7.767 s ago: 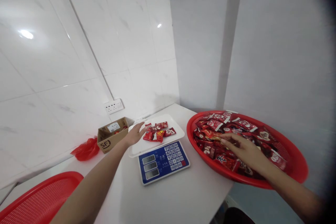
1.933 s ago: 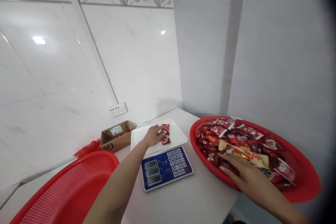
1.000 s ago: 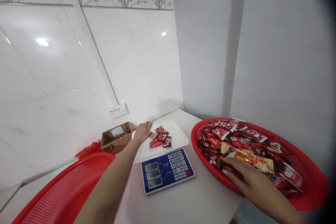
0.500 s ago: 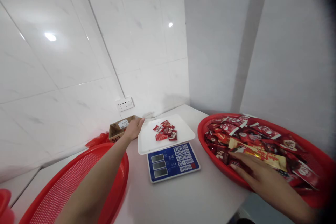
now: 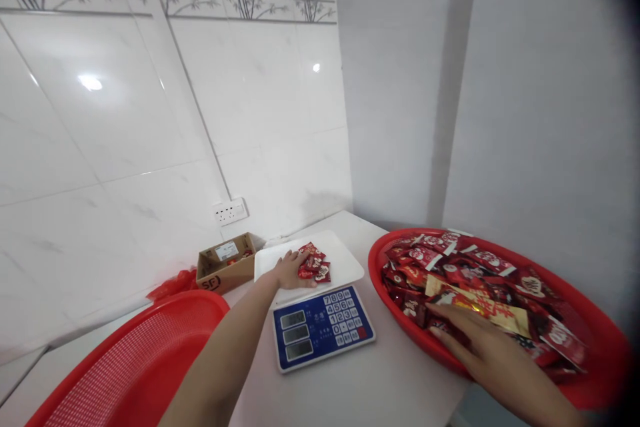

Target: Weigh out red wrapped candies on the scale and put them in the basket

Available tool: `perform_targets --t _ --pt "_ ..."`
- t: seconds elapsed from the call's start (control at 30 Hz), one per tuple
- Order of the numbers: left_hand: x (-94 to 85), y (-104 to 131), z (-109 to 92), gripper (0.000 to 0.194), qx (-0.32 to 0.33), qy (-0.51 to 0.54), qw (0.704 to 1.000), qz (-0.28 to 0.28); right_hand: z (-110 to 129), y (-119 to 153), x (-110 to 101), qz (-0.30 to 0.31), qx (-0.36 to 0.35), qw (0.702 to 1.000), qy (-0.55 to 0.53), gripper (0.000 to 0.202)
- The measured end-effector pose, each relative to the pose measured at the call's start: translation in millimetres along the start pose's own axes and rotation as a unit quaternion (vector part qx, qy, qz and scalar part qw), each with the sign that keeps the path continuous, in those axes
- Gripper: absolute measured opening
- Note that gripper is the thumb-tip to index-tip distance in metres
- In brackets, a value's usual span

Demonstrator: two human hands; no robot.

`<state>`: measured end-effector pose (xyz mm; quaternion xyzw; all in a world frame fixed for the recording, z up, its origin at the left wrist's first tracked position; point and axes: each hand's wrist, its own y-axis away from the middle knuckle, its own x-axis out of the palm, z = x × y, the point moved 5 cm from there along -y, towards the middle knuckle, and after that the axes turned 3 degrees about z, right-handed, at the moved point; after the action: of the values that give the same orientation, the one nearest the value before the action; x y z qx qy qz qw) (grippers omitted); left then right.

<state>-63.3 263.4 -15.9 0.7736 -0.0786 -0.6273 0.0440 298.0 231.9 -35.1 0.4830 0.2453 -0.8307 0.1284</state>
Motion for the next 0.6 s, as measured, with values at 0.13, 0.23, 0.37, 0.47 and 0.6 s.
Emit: perform_targets --t 0.13,0.23,0.37,0.47,0.6 --pt "2.7 -3 -10 0.104 -0.016 0.007 1.0 0.016 2 1 -3 -0.016 -0.003 1.0 -0.009 0.044" --pt "0.4 -5 -20 0.102 -0.028 0.007 0.999 0.014 3 0 -3 -0.023 -0.01 1.0 -0.017 0.041" --pt "0.7 -13 -32 0.098 -0.022 0.007 1.0 0.018 1 0 -1 -0.013 -0.007 1.0 -0.019 0.042" --pt "1.7 -19 -37 0.088 -0.015 0.008 1.0 -0.002 0 0 1 0.0 -0.002 1.0 -0.015 0.044" --pt "-0.1 -21 -40 0.077 -0.016 -0.003 0.998 -0.065 0 1 0 -0.002 0.002 1.0 -0.014 0.044"
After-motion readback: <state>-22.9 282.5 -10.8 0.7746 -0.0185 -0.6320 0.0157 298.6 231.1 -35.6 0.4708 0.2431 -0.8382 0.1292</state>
